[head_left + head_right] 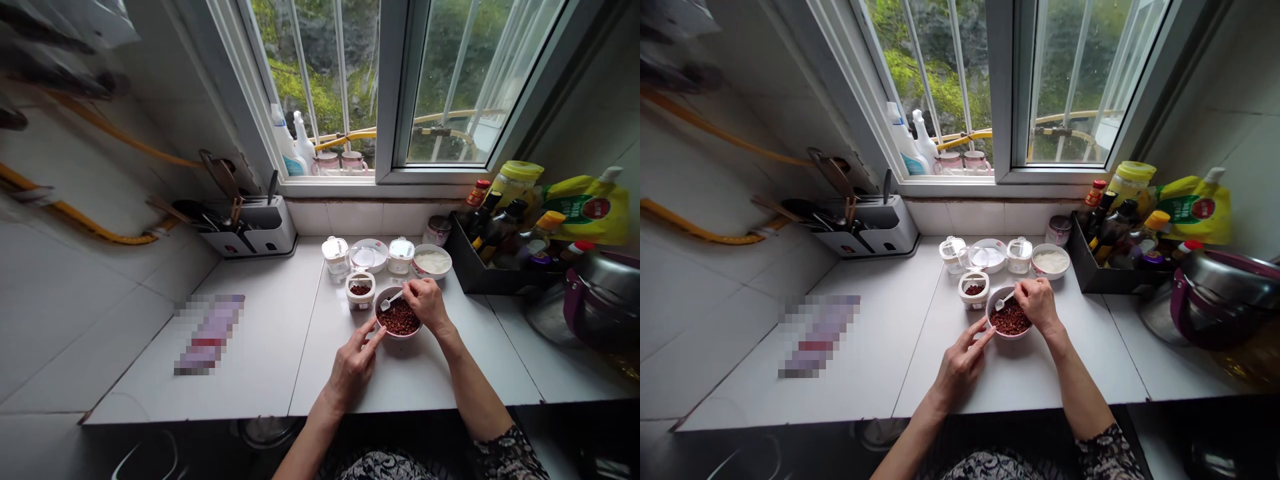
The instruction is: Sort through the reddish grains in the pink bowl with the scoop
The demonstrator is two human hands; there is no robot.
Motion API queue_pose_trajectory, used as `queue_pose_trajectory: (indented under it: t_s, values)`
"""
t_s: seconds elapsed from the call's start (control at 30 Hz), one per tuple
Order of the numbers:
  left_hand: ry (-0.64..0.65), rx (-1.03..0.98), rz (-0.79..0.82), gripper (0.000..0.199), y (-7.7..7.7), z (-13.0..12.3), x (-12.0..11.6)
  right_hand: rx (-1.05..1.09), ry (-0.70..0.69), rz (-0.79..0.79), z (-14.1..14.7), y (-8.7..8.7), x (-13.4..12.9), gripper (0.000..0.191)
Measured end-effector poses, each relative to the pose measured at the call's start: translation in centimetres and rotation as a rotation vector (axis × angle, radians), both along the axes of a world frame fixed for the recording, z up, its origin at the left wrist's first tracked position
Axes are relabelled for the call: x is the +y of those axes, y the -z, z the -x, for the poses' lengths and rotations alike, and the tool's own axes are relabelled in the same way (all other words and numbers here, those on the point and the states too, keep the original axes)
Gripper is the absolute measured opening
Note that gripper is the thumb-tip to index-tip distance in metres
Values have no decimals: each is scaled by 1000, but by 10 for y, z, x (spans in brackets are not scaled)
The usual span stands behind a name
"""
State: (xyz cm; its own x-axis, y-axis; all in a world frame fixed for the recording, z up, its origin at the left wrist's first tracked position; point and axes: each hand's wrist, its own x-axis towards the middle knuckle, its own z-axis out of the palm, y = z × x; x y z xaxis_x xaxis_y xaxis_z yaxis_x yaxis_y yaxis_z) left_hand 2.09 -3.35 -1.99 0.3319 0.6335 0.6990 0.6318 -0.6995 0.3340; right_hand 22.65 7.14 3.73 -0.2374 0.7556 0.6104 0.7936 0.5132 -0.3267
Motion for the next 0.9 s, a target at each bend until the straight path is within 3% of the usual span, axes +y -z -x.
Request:
queue_pose_trajectory:
  t_s: [0.57, 0.9]
  values:
    - [-2, 10, 6, 60, 1, 1, 0, 40, -119, 99, 1, -2, -1, 42]
    - [-6, 8, -10, 61, 2, 0, 0, 169, -59, 156, -3, -10, -1, 44]
